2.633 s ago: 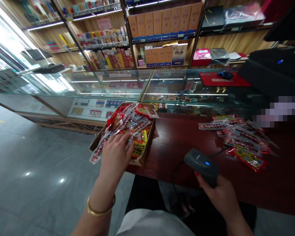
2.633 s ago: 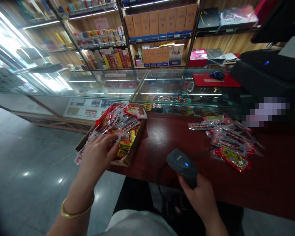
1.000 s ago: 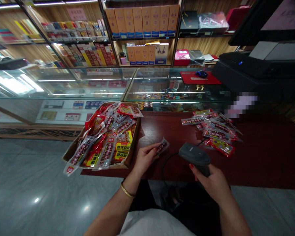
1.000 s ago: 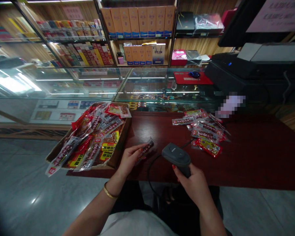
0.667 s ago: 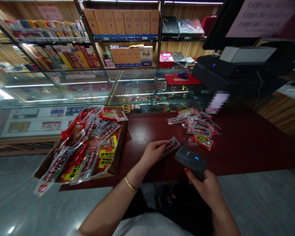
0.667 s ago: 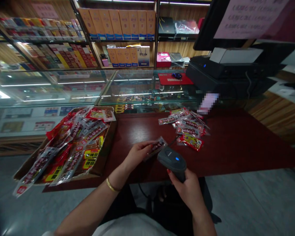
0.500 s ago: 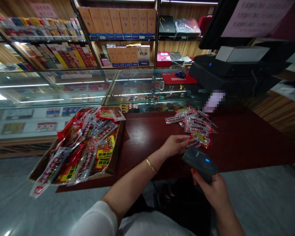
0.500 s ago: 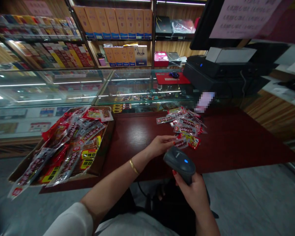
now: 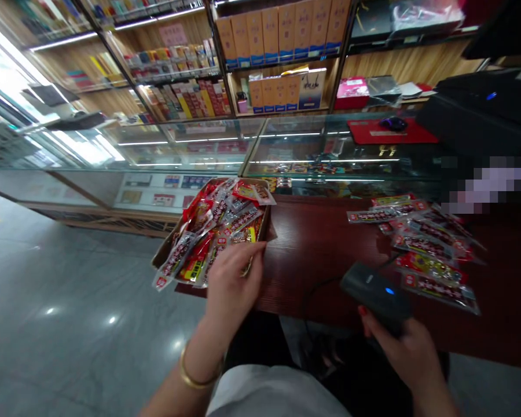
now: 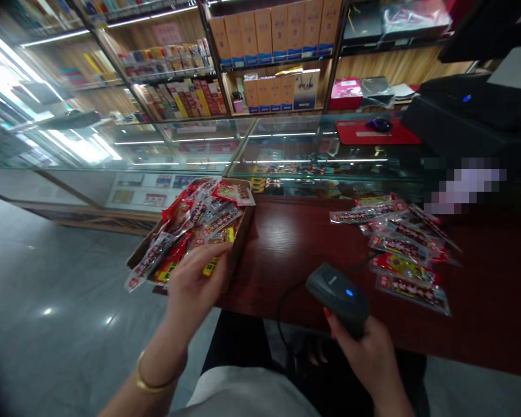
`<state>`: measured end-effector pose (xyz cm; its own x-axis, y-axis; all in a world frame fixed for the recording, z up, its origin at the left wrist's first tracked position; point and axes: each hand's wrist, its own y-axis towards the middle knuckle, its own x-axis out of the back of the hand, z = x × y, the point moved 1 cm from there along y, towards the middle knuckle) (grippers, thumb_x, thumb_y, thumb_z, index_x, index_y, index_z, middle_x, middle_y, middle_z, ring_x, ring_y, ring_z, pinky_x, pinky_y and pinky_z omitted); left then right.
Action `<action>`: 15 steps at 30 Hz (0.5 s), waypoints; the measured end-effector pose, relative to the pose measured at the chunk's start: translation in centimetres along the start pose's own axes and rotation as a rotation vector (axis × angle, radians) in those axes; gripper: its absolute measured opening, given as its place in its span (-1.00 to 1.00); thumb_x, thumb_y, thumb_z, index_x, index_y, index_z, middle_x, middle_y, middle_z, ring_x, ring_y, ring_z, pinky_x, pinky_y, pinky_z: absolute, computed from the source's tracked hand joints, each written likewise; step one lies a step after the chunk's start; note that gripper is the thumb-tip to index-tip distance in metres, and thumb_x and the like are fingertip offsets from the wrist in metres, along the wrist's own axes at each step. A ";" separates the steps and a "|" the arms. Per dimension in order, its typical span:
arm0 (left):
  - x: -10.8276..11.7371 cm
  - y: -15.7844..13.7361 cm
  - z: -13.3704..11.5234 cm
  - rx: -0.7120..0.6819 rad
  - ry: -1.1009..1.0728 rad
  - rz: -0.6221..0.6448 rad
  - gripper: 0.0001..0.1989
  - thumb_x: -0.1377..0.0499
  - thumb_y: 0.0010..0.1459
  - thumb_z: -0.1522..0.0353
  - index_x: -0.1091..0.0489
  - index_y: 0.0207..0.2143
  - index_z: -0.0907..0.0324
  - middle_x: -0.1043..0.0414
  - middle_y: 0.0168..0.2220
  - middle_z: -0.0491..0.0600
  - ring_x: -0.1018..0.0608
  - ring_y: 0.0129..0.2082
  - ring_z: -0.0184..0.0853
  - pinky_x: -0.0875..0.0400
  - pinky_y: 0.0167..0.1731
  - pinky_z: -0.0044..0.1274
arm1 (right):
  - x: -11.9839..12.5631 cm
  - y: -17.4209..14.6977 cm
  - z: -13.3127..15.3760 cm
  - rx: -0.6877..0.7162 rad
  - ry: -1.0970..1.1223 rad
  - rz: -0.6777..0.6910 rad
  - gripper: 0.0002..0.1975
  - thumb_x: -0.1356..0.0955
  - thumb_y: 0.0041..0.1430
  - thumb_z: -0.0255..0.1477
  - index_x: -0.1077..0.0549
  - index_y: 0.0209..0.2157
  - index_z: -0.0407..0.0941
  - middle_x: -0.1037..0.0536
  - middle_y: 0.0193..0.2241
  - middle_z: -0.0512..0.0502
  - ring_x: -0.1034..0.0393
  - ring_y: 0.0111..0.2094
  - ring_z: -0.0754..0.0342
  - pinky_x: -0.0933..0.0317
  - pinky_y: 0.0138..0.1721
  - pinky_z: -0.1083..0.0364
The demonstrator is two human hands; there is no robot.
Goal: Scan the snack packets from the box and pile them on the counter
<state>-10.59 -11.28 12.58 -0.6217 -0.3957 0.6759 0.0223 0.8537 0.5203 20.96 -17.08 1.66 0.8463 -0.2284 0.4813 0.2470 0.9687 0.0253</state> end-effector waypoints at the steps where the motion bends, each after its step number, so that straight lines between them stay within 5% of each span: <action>1: 2.0 0.1 1.4 0.042 0.190 0.027 -0.74 -0.14 0.35 0.30 -0.59 -0.04 0.12 -0.67 -0.11 0.05 -0.64 -0.08 -0.15 -0.48 0.04 -0.30 | -0.6 0.2 0.7 0.019 0.012 0.035 -0.64 -0.48 0.02 -0.06 -0.59 -0.62 -0.05 -0.64 -0.62 -0.08 -0.55 -0.59 -0.04 -0.42 -0.51 0.13; 4: 5.5 0.2 4.4 0.176 0.630 0.236 -0.57 -0.19 0.29 0.10 -0.57 0.03 0.19 -0.66 -0.08 0.18 -0.60 0.01 0.08 -0.43 0.06 -0.14 | -1.9 0.9 2.9 0.074 0.025 0.090 -0.69 -0.48 0.04 -0.13 -0.58 -0.62 -0.02 -0.64 -0.63 -0.04 -0.54 -0.60 -0.01 -0.44 -0.48 0.13; 8: 5.7 0.1 5.2 0.271 0.795 0.484 -0.44 -0.19 0.24 -0.01 -0.53 0.08 0.20 -0.65 -0.10 0.24 -0.61 0.00 0.13 -0.44 0.01 -0.16 | -2.6 1.2 4.4 0.115 0.024 0.108 -0.69 -0.47 0.05 -0.14 -0.57 -0.63 -0.01 -0.63 -0.65 -0.03 -0.53 -0.62 0.00 -0.42 -0.52 0.15; 15: 4.2 0.2 6.3 0.413 0.644 0.399 -0.32 -0.27 0.18 0.15 -0.32 0.27 0.33 -0.55 0.06 0.32 -0.60 0.06 0.10 -0.47 0.04 -0.19 | -1.8 0.9 3.3 0.072 0.033 0.105 -0.69 -0.48 0.04 -0.14 -0.57 -0.63 -0.02 -0.66 -0.62 -0.06 -0.57 -0.58 -0.04 -0.43 -0.52 0.14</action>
<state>-18.13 -10.67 12.30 -0.0601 -0.0479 0.9970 -0.2191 0.9751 0.0336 18.13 -15.51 3.74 0.8810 -0.1274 0.4557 0.1226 0.9916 0.0400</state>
